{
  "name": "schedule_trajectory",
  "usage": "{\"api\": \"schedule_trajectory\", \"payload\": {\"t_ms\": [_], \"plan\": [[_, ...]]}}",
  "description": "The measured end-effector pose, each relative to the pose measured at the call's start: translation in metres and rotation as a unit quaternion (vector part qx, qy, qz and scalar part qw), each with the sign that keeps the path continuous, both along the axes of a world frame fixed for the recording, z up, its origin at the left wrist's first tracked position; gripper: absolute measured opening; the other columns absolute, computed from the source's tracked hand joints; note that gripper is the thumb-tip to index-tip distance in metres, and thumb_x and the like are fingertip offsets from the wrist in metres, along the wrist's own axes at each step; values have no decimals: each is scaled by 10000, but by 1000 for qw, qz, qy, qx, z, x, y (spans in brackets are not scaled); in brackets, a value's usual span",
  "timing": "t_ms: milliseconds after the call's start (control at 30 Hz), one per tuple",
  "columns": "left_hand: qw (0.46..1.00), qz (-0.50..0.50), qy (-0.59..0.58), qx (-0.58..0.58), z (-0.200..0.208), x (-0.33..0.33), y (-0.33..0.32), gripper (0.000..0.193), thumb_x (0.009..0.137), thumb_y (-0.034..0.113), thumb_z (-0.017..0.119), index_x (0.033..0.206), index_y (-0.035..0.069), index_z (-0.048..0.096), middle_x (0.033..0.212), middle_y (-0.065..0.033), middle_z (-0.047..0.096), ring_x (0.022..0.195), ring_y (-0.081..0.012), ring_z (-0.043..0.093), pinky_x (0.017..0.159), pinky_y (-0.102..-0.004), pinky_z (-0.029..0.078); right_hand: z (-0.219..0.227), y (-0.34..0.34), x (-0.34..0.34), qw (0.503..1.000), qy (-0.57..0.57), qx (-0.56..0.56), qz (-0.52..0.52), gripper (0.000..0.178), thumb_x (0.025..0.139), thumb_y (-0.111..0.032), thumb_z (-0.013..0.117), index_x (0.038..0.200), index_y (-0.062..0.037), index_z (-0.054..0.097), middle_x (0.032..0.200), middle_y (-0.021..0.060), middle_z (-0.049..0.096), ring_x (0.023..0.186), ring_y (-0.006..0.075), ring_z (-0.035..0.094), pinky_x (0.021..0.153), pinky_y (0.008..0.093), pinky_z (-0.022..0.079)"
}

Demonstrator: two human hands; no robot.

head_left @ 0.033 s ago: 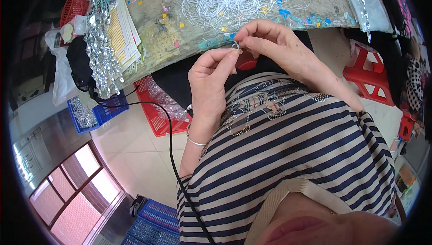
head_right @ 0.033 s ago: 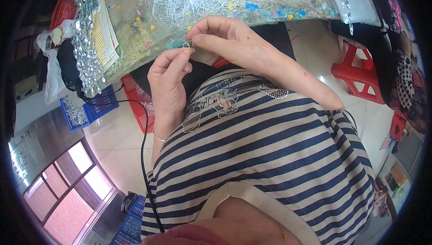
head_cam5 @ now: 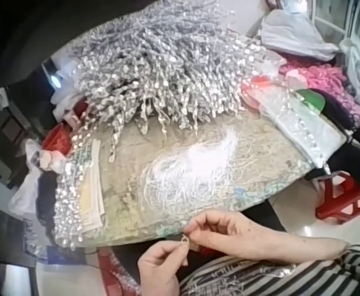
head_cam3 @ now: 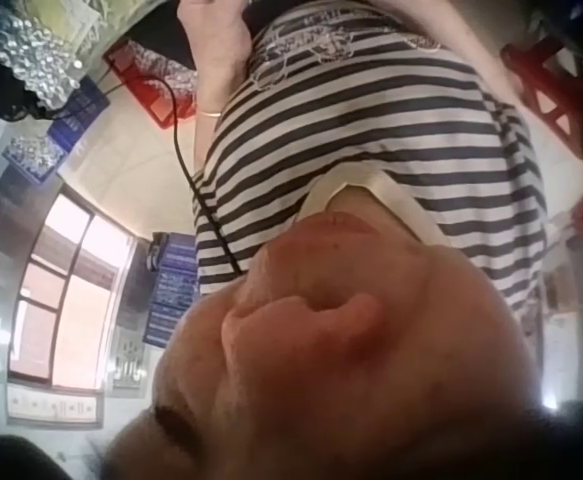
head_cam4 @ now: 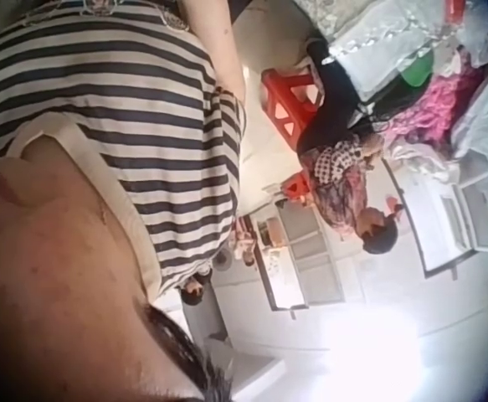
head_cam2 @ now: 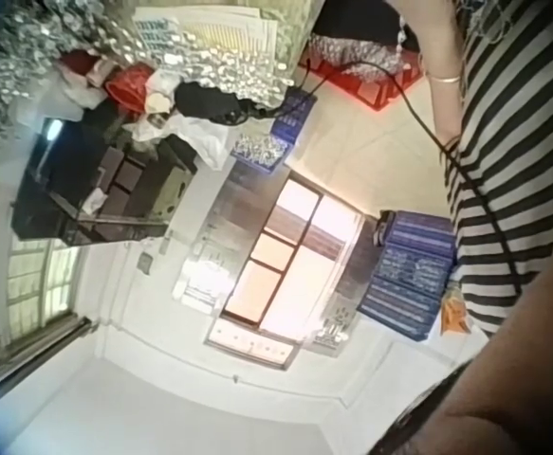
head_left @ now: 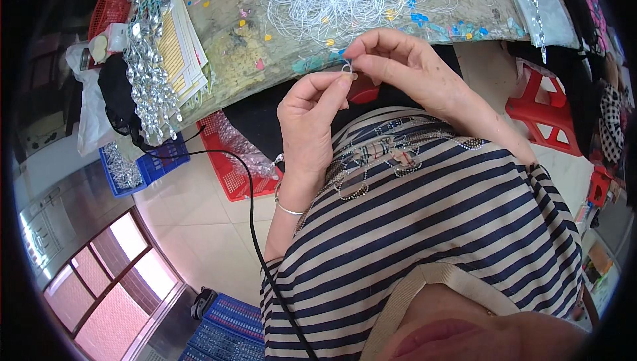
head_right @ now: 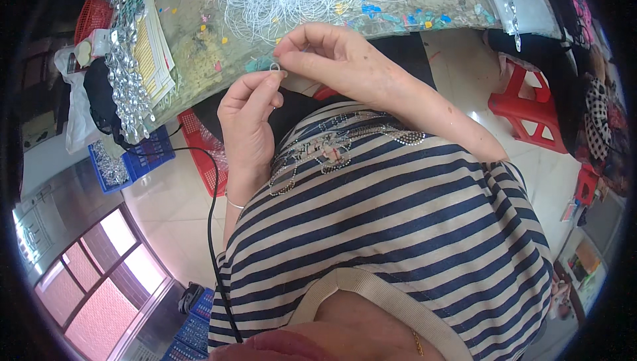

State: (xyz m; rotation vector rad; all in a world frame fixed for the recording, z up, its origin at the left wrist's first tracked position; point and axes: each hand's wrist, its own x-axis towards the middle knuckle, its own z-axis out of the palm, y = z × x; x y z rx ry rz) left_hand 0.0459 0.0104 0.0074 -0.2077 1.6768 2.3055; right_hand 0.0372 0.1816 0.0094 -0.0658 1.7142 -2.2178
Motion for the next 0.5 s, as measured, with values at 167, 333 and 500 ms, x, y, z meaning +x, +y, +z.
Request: {"api": "schedule_trajectory", "payload": {"t_ms": [167,333,500], "plan": [[1000,-25,9,-14,0,1,0,78,826,40,656,882,-14,661,710,1,579,638,-59,488,596,-187,367,-12,-3,0,989,109,99,-13,161,900,-194,626,950,-42,646,776,-12,599,689,37,552,603,188,452],[999,-24,-6,-43,-2,2,-2,109,821,54,673,910,-8,673,725,2,600,622,-55,478,579,-189,362,-9,-4,0,997,53,51,-10,157,901,-201,628,911,-47,652,792,-15,620,722,38,563,642,186,465],[998,-26,-29,-57,-1,0,-2,167,819,76,689,965,-4,685,769,4,629,611,-45,469,546,-178,347,-2,-2,-3,1000,-18,-10,-16,140,907,-187,619,918,-50,650,833,-13,641,773,39,577,687,190,477]]}}
